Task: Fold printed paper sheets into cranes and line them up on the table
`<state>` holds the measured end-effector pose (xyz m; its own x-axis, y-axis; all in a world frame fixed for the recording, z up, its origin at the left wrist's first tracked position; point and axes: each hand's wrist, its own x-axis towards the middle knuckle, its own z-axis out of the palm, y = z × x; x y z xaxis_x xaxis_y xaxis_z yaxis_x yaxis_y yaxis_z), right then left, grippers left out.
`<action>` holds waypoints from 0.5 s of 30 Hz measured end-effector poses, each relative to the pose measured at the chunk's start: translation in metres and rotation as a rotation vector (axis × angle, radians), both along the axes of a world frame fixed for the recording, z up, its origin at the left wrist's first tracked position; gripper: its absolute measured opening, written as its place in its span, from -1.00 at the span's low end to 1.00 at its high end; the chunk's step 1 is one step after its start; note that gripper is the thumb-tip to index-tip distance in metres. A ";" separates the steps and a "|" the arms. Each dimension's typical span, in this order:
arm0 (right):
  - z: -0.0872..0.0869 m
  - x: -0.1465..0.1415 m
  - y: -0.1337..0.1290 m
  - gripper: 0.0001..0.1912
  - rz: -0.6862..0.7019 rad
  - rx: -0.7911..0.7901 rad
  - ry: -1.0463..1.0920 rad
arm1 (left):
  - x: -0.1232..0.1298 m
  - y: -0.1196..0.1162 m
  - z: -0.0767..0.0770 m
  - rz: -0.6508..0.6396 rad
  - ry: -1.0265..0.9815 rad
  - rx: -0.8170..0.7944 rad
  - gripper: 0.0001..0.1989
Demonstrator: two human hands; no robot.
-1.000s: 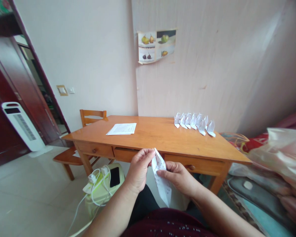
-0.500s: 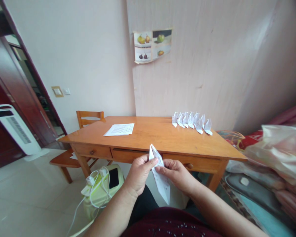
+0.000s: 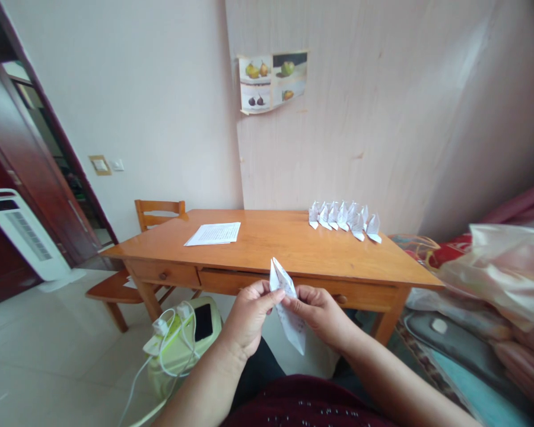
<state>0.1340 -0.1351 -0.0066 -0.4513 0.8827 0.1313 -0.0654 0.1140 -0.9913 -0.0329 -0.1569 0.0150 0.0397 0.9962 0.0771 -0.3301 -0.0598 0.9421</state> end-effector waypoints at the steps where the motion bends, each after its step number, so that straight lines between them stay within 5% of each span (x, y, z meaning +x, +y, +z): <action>1: 0.000 0.001 0.000 -0.52 0.007 0.005 -0.014 | 0.000 0.001 0.000 0.019 0.017 -0.002 -0.75; 15: -0.004 0.020 0.001 -0.50 -0.021 0.112 -0.070 | 0.020 0.007 0.001 -0.100 -0.284 -0.191 -0.77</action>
